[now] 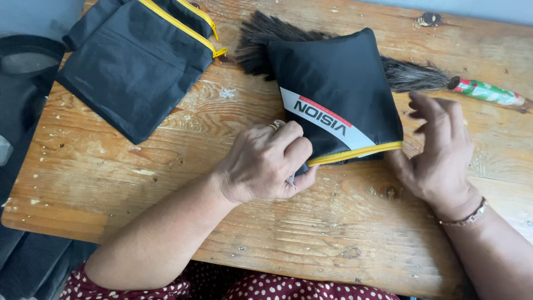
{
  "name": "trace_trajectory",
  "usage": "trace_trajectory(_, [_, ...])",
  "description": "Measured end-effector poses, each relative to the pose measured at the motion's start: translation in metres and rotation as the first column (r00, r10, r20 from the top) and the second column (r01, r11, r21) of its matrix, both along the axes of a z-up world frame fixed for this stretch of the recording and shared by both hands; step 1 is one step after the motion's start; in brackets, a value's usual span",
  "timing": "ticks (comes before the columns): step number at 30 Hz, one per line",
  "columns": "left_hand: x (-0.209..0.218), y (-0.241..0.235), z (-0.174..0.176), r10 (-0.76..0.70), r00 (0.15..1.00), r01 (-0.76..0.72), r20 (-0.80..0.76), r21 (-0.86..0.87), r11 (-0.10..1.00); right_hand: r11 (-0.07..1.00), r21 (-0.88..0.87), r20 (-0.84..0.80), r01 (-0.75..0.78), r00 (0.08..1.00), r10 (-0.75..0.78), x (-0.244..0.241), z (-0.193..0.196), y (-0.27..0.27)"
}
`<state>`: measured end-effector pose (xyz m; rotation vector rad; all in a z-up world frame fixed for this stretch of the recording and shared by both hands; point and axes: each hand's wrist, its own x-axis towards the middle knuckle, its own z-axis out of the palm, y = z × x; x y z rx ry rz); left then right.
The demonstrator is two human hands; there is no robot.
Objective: The person folds a black drawstring bag on a wooden table, tucking in the sides and smoothing the fabric. They then place the folded bag into another black bag with a yellow zipper and close it.
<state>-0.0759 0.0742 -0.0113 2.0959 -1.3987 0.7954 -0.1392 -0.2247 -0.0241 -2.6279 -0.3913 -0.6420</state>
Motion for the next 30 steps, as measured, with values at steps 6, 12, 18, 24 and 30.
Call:
trace_trajectory(6, [-0.013,-0.007,0.013,-0.086,0.995,0.088,0.044,-0.058,0.994,0.964,-0.154,0.148,-0.216,0.96,0.238,-0.012,0.011,0.033])
trace_trajectory(12, [-0.028,-0.015,0.01,-0.128,0.99,0.132,0.064,-0.065,0.989,0.944,-0.106,0.128,-0.312,0.937,0.324,-0.008,0.006,0.038])
trace_trajectory(18, [-0.039,-0.017,0.005,-0.194,0.981,0.195,0.009,-0.03,0.98,0.938,-0.083,0.149,-0.337,0.926,0.346,-0.008,0.004,0.039])
trace_trajectory(24, [-0.063,-0.027,-0.011,-0.301,0.95,0.292,-0.08,-0.106,0.95,0.934,-0.282,0.196,-0.221,0.939,0.281,-0.012,-0.004,0.034])
trace_trajectory(30, [-0.087,-0.035,-0.014,-0.354,0.934,0.343,-0.051,-0.153,0.927,0.908,-0.341,0.212,-0.243,0.921,0.326,-0.015,-0.003,0.031])
